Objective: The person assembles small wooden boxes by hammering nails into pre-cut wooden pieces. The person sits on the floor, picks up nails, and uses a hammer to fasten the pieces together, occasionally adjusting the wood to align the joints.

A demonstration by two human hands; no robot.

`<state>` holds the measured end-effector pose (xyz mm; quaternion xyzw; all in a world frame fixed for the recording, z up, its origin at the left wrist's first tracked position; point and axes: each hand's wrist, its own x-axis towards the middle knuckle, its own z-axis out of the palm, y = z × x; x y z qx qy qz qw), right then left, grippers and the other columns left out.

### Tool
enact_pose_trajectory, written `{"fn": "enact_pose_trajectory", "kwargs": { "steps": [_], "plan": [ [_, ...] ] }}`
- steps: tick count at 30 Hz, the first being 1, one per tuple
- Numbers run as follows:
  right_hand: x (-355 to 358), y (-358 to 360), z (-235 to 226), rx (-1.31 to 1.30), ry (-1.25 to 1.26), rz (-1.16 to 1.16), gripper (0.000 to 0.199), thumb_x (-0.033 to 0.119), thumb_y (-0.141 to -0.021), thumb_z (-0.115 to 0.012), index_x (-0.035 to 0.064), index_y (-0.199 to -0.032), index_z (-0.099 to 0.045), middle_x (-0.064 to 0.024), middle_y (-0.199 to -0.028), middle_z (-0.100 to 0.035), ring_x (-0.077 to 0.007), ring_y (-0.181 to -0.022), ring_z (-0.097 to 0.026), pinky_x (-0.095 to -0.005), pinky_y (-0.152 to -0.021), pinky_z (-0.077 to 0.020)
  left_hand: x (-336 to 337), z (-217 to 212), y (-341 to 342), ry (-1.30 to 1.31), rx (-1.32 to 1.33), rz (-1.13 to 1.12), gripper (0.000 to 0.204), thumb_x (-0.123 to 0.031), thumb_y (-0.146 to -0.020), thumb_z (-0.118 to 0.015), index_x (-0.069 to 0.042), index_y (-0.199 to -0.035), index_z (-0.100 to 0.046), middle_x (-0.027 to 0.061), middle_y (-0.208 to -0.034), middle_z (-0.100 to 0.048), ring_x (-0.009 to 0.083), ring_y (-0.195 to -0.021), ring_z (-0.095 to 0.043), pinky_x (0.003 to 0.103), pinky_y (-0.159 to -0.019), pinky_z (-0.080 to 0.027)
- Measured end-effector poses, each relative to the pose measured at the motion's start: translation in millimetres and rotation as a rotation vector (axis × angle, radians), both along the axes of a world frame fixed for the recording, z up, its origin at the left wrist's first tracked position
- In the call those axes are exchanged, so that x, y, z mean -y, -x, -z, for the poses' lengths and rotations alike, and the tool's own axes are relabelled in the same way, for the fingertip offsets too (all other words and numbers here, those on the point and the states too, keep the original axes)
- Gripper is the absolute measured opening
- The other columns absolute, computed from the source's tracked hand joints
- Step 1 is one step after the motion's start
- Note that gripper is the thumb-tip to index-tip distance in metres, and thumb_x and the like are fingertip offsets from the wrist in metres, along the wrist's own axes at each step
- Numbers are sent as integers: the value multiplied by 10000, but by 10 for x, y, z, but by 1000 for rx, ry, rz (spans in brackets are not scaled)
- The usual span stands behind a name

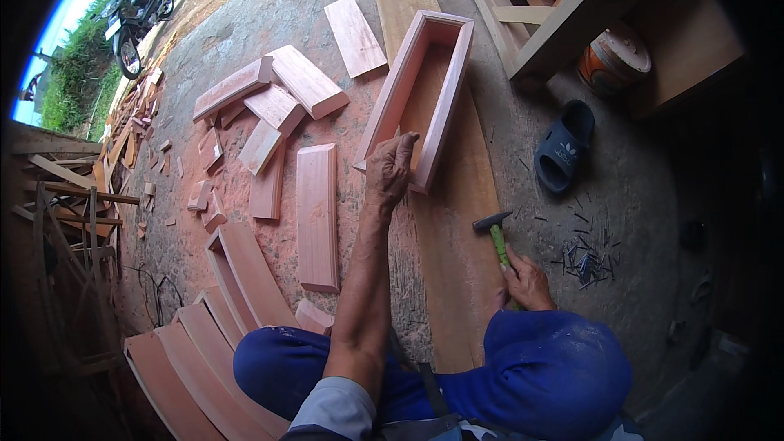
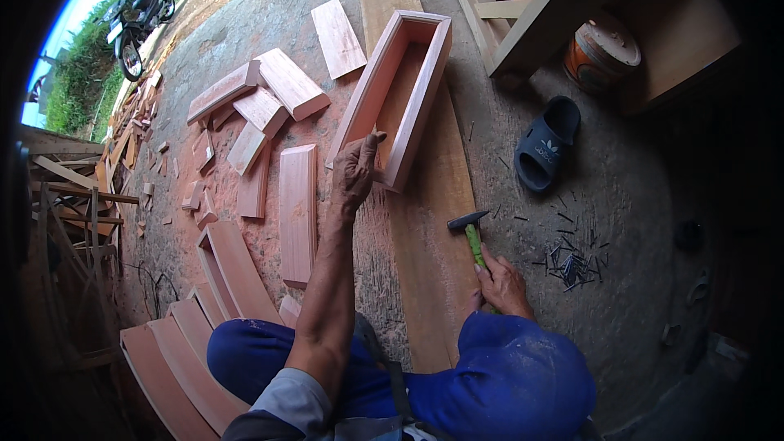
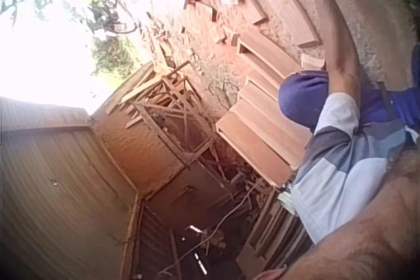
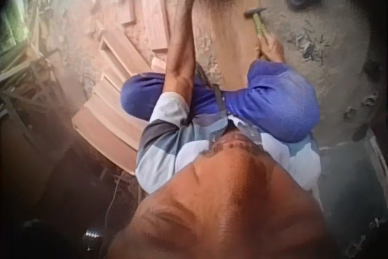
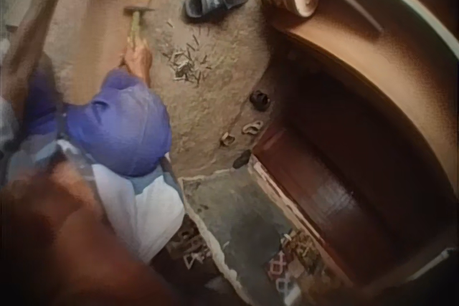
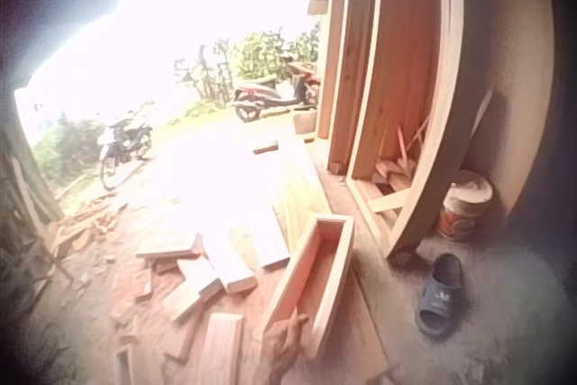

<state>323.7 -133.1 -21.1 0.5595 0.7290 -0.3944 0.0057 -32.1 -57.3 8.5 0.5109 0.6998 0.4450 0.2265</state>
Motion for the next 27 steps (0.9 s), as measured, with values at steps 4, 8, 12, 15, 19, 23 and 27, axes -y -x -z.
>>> {"fn": "enact_pose_trajectory", "kwargs": {
  "steps": [4,8,12,15,19,23,27],
  "plan": [
    [-549,240,87,-244,-221,-42,522,274,-1002,-623,37,-1461,-547,-241,-1133,-662,-399,-1043,-667,-431,-911,-529,7,133,731,-256,447,-562,441,-386,-1060,-571,-9,-1246,-704,121,-1151,-740,192,-1135,-635,366,-1018,-455],
    [-1140,1209,-50,-540,-111,31,642,360,-1017,-615,-11,-1514,-448,-260,-1203,-668,-380,-1123,-669,-409,-985,-522,225,719,981,179,957,-711,714,-701,-936,-567,-106,-1327,-625,87,-1223,-648,237,-1074,-596,569,-1052,-383],
    [-1582,1783,141,-478,-182,87,919,523,-912,-692,25,-1586,-315,-310,-1221,-626,-424,-1186,-631,-460,-1036,-497,187,883,417,162,1461,-501,510,-561,-991,-503,-144,-1257,-628,82,-1170,-636,299,-1083,-611,560,-1027,-472],
    [-1619,1948,116,-435,-162,68,954,532,-848,-730,26,-1557,-343,-318,-1214,-600,-448,-1197,-611,-482,-1045,-488,358,999,327,80,1475,-482,487,-530,-1003,-501,-120,-1232,-629,85,-1154,-648,286,-1092,-619,554,-977,-518],
    [-1531,1804,228,-654,-67,5,791,339,-827,-768,7,-1471,-451,-282,-1236,-629,-375,-1193,-630,-443,-1037,-505,624,1131,367,88,1519,-381,422,-454,-1014,-557,-83,-1200,-631,82,-1101,-689,269,-1011,-667,458,-866,-577],
    [-1431,1828,55,-866,261,-66,696,246,-870,-741,-19,-1462,-490,-182,-1285,-649,-249,-1194,-610,-372,-1055,-480,835,998,680,168,1310,-250,401,-408,-1017,-616,-79,-1245,-633,78,-1086,-717,224,-928,-713,376,-814,-603],
    [-1758,1696,100,-801,236,-78,721,273,-897,-745,-34,-1492,-476,-164,-1345,-634,-253,-1266,-579,-356,-1114,-427,548,505,422,163,1156,-269,589,-473,-998,-651,-30,-1379,-577,115,-1212,-696,222,-1046,-698,387,-912,-581]
  ]
}}
